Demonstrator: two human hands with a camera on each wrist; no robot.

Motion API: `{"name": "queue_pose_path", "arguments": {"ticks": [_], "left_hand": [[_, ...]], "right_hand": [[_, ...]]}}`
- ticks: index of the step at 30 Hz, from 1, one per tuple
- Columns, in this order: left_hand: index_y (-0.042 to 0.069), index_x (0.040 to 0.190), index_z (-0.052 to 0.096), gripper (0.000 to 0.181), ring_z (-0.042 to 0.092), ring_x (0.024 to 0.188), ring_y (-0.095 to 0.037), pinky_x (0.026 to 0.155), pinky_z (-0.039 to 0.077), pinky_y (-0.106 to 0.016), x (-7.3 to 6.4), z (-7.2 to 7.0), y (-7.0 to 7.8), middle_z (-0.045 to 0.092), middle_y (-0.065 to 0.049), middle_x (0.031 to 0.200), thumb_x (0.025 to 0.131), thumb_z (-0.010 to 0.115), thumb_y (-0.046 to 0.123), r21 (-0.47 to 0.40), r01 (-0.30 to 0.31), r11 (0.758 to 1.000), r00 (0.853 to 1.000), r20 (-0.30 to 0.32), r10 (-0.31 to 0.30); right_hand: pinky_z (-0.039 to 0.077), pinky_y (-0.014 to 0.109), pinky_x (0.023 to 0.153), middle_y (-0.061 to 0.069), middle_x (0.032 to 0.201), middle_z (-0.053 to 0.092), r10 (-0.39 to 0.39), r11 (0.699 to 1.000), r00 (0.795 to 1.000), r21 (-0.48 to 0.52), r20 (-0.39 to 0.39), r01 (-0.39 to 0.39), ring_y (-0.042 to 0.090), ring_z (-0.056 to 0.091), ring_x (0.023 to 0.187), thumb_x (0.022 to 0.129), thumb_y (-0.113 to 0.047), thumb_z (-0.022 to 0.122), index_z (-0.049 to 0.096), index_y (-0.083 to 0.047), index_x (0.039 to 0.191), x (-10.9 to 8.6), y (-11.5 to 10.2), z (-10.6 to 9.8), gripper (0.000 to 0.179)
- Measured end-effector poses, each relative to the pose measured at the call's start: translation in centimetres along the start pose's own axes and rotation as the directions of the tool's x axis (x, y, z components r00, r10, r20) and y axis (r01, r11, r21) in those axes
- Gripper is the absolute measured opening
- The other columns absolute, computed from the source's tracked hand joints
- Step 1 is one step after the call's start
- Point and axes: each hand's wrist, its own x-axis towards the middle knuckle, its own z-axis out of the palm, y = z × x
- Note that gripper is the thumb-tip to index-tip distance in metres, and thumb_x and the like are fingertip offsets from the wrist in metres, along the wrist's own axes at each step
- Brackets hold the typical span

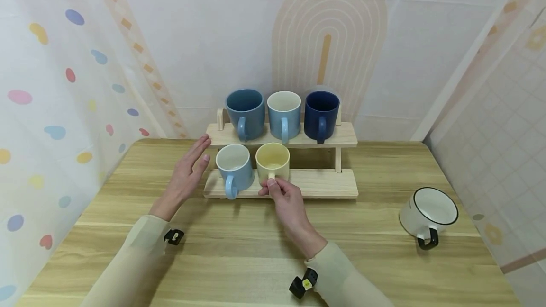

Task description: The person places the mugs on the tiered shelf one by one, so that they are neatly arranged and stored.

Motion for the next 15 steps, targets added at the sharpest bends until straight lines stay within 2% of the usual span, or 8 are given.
{"name": "queue_pose_path", "arguments": {"ticks": [15], "left_hand": [[0.001, 0.154, 0.046, 0.049, 0.033, 0.152, -0.032, 0.123, 0.026, -0.054, -0.01, 0.11, -0.19, 0.036, -0.009, 0.166, 0.11, 0.046, 0.021, -0.003, 0.009, 1.0, 1.0, -0.004, -0.009]], "right_hand": [[0.045, 0.041, 0.107, 0.011, 0.099, 0.073, 0.01, 1.0, 1.0, -0.013, 0.005, -0.01, 0.021, 0.059, 0.109, 0.111, -0.017, 0.048, 0.068, 0.01, 0.115, 0.11, 0.14, 0.39, 0.034]]}}
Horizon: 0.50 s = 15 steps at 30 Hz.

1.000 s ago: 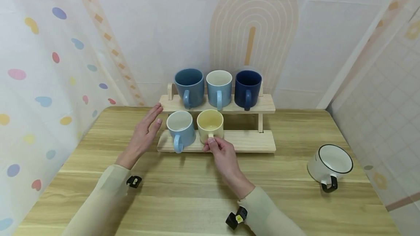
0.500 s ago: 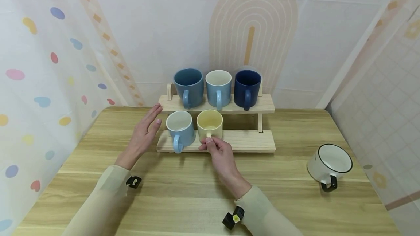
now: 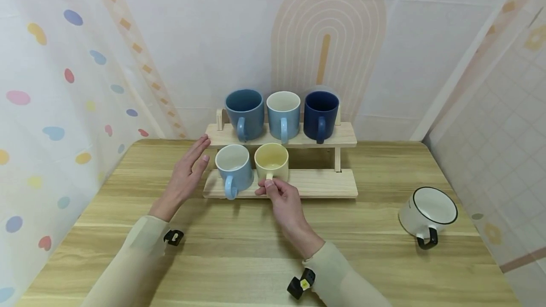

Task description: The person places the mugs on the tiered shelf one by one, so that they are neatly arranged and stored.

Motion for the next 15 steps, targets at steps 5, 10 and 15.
{"name": "queue_pose_path", "arguments": {"ticks": [5, 10, 15], "left_hand": [[0.001, 0.154, 0.046, 0.048, 0.033, 0.152, -0.031, 0.123, 0.025, -0.054, 0.0, -0.02, 0.07, 0.036, -0.009, 0.166, 0.11, 0.045, 0.021, -0.006, 0.001, 1.0, 1.0, -0.001, -0.001], [0.001, 0.154, 0.046, 0.048, 0.033, 0.152, -0.031, 0.123, 0.025, -0.054, 0.01, -0.05, 0.13, 0.036, -0.009, 0.166, 0.111, 0.045, 0.021, -0.007, 0.004, 1.0, 1.0, 0.0, -0.004], [0.001, 0.154, 0.046, 0.048, 0.032, 0.152, -0.032, 0.123, 0.025, -0.054, 0.04, -0.04, 0.18, 0.036, -0.01, 0.166, 0.11, 0.046, 0.021, -0.007, 0.008, 1.0, 1.0, 0.003, -0.008]], "right_hand": [[0.045, 0.041, 0.108, 0.012, 0.101, 0.075, -0.003, 1.0, 1.0, -0.008, -0.001, 0.003, 0.022, 0.059, 0.115, 0.111, -0.017, 0.049, 0.068, 0.012, 0.117, 0.03, 0.03, 0.14, 0.034], [0.044, 0.042, 0.108, 0.013, 0.102, 0.075, 0.003, 1.0, 1.0, -0.016, 0.003, -0.002, 0.023, 0.058, 0.115, 0.111, -0.017, 0.049, 0.067, 0.011, 0.119, 0.04, 0.0, 0.2, 0.034], [0.044, 0.041, 0.108, 0.014, 0.103, 0.075, 0.019, 1.0, 1.0, 0.008, 0.005, -0.019, 0.023, 0.059, 0.117, 0.111, -0.016, 0.049, 0.066, 0.008, 0.101, 0.26, -0.08, 0.27, 0.031]]}}
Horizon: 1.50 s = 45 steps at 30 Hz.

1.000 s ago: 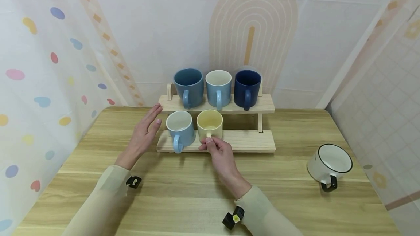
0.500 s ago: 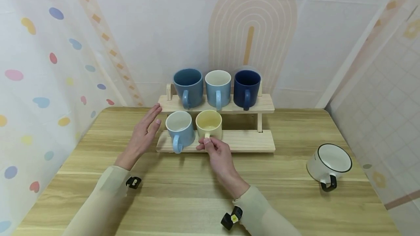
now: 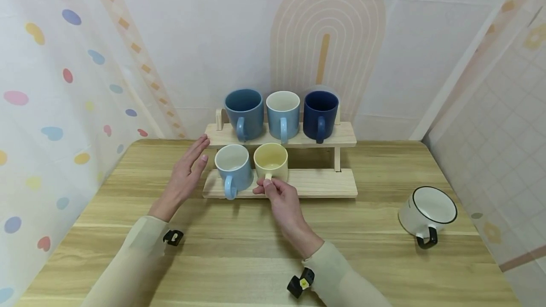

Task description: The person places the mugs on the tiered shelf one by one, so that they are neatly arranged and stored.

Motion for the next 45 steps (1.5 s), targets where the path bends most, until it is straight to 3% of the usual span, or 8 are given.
{"name": "queue_pose_path", "arguments": {"ticks": [2, 4, 13, 18, 25, 30, 39, 45], "left_hand": [[0.001, 0.155, 0.045, 0.049, 0.032, 0.153, -0.033, 0.123, 0.025, -0.054, 0.0, 0.0, 0.0, 0.036, -0.01, 0.166, 0.11, 0.046, 0.022, -0.002, 0.003, 1.0, 1.0, 0.003, -0.003], [0.002, 0.155, 0.045, 0.049, 0.031, 0.153, -0.032, 0.123, 0.025, -0.054, 0.0, 0.0, 0.0, 0.035, -0.009, 0.166, 0.111, 0.046, 0.023, -0.004, 0.007, 1.0, 1.0, 0.008, -0.007], [0.003, 0.156, 0.045, 0.051, 0.031, 0.153, -0.032, 0.123, 0.025, -0.055, 0.1, -0.1, -0.3, 0.035, -0.007, 0.167, 0.112, 0.043, 0.028, 0.003, 0.016, 1.0, 1.0, 0.019, -0.016], [0.003, 0.156, 0.044, 0.051, 0.031, 0.153, -0.031, 0.123, 0.025, -0.055, 0.2, -0.2, -0.3, 0.034, -0.006, 0.167, 0.112, 0.043, 0.028, 0.004, 0.019, 1.0, 1.0, 0.024, -0.019], [0.003, 0.156, 0.044, 0.05, 0.03, 0.153, -0.031, 0.123, 0.025, -0.055, 0.0, -0.2, -0.3, 0.034, -0.006, 0.167, 0.112, 0.043, 0.028, -0.002, 0.019, 1.0, 0.999, 0.03, -0.019], [0.003, 0.156, 0.044, 0.05, 0.03, 0.154, -0.03, 0.123, 0.024, -0.055, -0.1, -0.2, -0.3, 0.034, -0.006, 0.167, 0.112, 0.042, 0.028, -0.001, 0.018, 1.0, 0.999, 0.028, -0.018], [0.003, 0.156, 0.045, 0.05, 0.03, 0.153, -0.031, 0.123, 0.025, -0.055, -0.1, -0.3, -0.2, 0.034, -0.006, 0.167, 0.112, 0.043, 0.028, -0.009, 0.017, 1.0, 0.999, 0.027, -0.017], [0.004, 0.156, 0.044, 0.05, 0.03, 0.154, -0.03, 0.123, 0.025, -0.055, 0.0, -0.3, -0.1, 0.033, -0.005, 0.167, 0.112, 0.043, 0.029, -0.008, 0.018, 1.0, 0.999, 0.03, -0.018]], "right_hand": [[0.045, 0.041, 0.106, 0.014, 0.103, 0.075, 0.003, 1.0, 1.0, 0.009, 0.003, -0.003, 0.023, 0.059, 0.116, 0.111, -0.016, 0.049, 0.062, 0.006, 0.092, 0.1, 0.0, 0.0, 0.031], [0.045, 0.041, 0.103, 0.013, 0.103, 0.074, 0.005, 1.0, 1.0, 0.012, 0.005, -0.005, 0.023, 0.058, 0.113, 0.11, -0.016, 0.05, 0.063, 0.005, 0.094, 0.2, 0.0, -0.1, 0.03], [0.05, 0.039, 0.098, 0.014, 0.11, 0.069, -0.02, 0.999, 1.0, -0.04, -0.006, 0.019, 0.019, 0.059, 0.106, 0.106, -0.013, 0.057, 0.065, 0.006, 0.115, 0.0, 0.3, -0.8, 0.022], [0.051, 0.03, 0.098, 0.016, 0.121, 0.067, -0.072, 0.988, 0.997, -0.134, -0.011, 0.07, 0.019, 0.062, 0.11, 0.104, -0.013, 0.062, 0.061, 0.005, 0.129, -0.7, 0.3, -1.7, 0.03], [0.047, 0.047, 0.107, 0.012, 0.133, 0.065, -0.123, 0.945, 0.992, -0.301, 0.033, 0.127, 0.027, 0.06, 0.123, 0.106, -0.024, 0.062, 0.061, -0.001, 0.133, -1.9, -0.3, -4.1, 0.036], [0.047, 0.049, 0.108, 0.01, 0.132, 0.066, -0.152, 0.915, 0.986, -0.367, 0.071, 0.168, 0.026, 0.06, 0.127, 0.108, -0.028, 0.058, 0.063, -0.005, 0.131, -2.7, -1.1, -6.2, 0.033], [0.052, 0.026, 0.093, 0.003, 0.119, 0.072, -0.257, 0.853, 0.966, -0.468, 0.01, 0.232, 0.025, 0.064, 0.113, 0.11, -0.028, 0.053, 0.071, -0.009, 0.118, -4.8, -3.3, -9.5, 0.027], [0.049, 0.016, 0.089, 0.004, 0.116, 0.073, -0.343, 0.801, 0.937, -0.54, -0.062, 0.257, 0.008, 0.064, 0.109, 0.11, -0.022, 0.053, 0.071, -0.008, 0.116, -6.2, -4.5, -12.3, 0.025]]}}
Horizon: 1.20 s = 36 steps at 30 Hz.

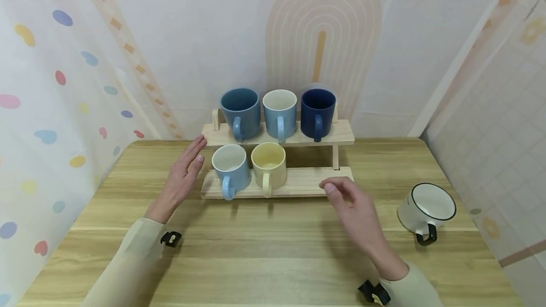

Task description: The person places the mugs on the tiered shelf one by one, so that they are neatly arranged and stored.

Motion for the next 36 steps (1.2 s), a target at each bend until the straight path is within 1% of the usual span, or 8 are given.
{"name": "queue_pose_path", "arguments": {"ticks": [3, 9, 17, 20, 23, 30, 33, 36], "left_hand": [[0.003, 0.156, 0.045, 0.05, 0.03, 0.153, -0.03, 0.123, 0.025, -0.055, 0.1, 0.0, 0.0, 0.034, -0.005, 0.167, 0.112, 0.043, 0.028, 0.0, -0.006, 1.0, 1.0, -0.004, 0.006], [0.003, 0.155, 0.045, 0.05, 0.03, 0.153, -0.031, 0.123, 0.025, -0.056, 0.1, 0.0, 0.0, 0.034, -0.005, 0.167, 0.112, 0.043, 0.028, 0.002, -0.001, 1.0, 1.0, -0.003, 0.001], [0.004, 0.156, 0.044, 0.05, 0.03, 0.154, -0.031, 0.123, 0.024, -0.056, 0.1, 0.2, 0.1, 0.033, -0.005, 0.167, 0.112, 0.042, 0.029, 0.005, 0.001, 1.0, 1.0, -0.003, -0.001], [0.004, 0.156, 0.044, 0.05, 0.03, 0.154, -0.03, 0.123, 0.024, -0.055, 0.1, 0.2, 0.1, 0.033, -0.005, 0.167, 0.112, 0.042, 0.029, 0.001, 0.002, 1.0, 1.0, -0.007, -0.002], [0.003, 0.155, 0.045, 0.05, 0.03, 0.153, -0.031, 0.123, 0.024, -0.056, 0.1, 0.2, 0.0, 0.034, -0.006, 0.167, 0.112, 0.042, 0.028, -0.001, 0.0, 1.0, 1.0, -0.012, 0.0], [0.002, 0.155, 0.046, 0.049, 0.031, 0.153, -0.031, 0.123, 0.024, -0.055, 0.0, 0.3, -0.1, 0.035, -0.007, 0.167, 0.112, 0.043, 0.026, -0.004, -0.004, 1.0, 1.0, -0.017, 0.004], [0.002, 0.155, 0.046, 0.049, 0.031, 0.153, -0.031, 0.123, 0.024, -0.055, 0.0, 0.3, -0.1, 0.035, -0.007, 0.167, 0.112, 0.043, 0.027, -0.005, -0.001, 1.0, 1.0, -0.016, 0.001], [0.002, 0.155, 0.046, 0.049, 0.031, 0.153, -0.03, 0.123, 0.024, -0.055, 0.0, 0.3, -0.1, 0.035, -0.007, 0.167, 0.112, 0.042, 0.027, -0.009, 0.0, 1.0, 1.0, -0.019, 0.0]], "right_hand": [[0.049, 0.013, 0.088, 0.001, 0.115, 0.073, -0.021, 1.0, 0.999, -0.022, -0.04, 0.02, 0.002, 0.064, 0.107, 0.109, -0.018, 0.054, 0.07, -0.004, 0.118, -0.2, 0.4, -1.6, 0.023], [0.047, 0.009, 0.087, -0.021, 0.113, 0.069, -0.024, 0.997, 0.993, -0.075, -0.113, 0.015, -0.002, 0.063, 0.107, 0.109, -0.016, 0.055, 0.069, -0.002, 0.122, -0.8, 1.3, -4.5, 0.024], [0.044, 0.005, 0.082, -0.025, 0.11, 0.068, -0.006, 0.99, 0.976, -0.14, -0.219, -0.025, -0.007, 0.062, 0.1, 0.106, -0.013, 0.06, 0.071, -0.001, 0.12, -2.0, 2.9, -8.2, 0.022], [0.042, 0.004, 0.086, -0.026, 0.115, 0.067, -0.004, 0.987, 0.969, -0.159, -0.248, -0.036, -0.009, 0.06, 0.105, 0.105, -0.012, 0.061, 0.071, -0.002, 0.124, -2.5, 3.4, -9.4, 0.023], [0.046, 0.005, 0.078, -0.03, 0.122, 0.064, 0.009, 0.982, 0.962, -0.179, -0.274, -0.06, -0.014, 0.056, 0.111, 0.104, -0.013, 0.063, 0.07, -0.006, 0.13, -3.1, 4.2, -10.5, 0.028], [0.029, 0.003, 0.096, -0.039, 0.142, 0.046, 0.087, 0.947, 0.95, -0.27, -0.3, -0.172, -0.022, 0.041, 0.111, 0.105, -0.021, 0.061, 0.051, -0.025, 0.155, -4.9, 6.3, -13.0, 0.051], [0.024, 0.001, 0.099, -0.035, 0.149, 0.04, 0.131, 0.939, 0.944, -0.267, -0.304, -0.217, -0.022, 0.037, 0.113, 0.106, -0.022, 0.059, 0.042, -0.03, 0.16, -5.9, 7.2, -13.9, 0.057], [0.023, -0.001, 0.101, -0.024, 0.159, 0.035, 0.146, 0.948, 0.942, -0.23, -0.304, -0.221, -0.018, 0.035, 0.123, 0.107, -0.017, 0.056, 0.033, -0.026, 0.164, -6.8, 8.1, -14.6, 0.062]]}}
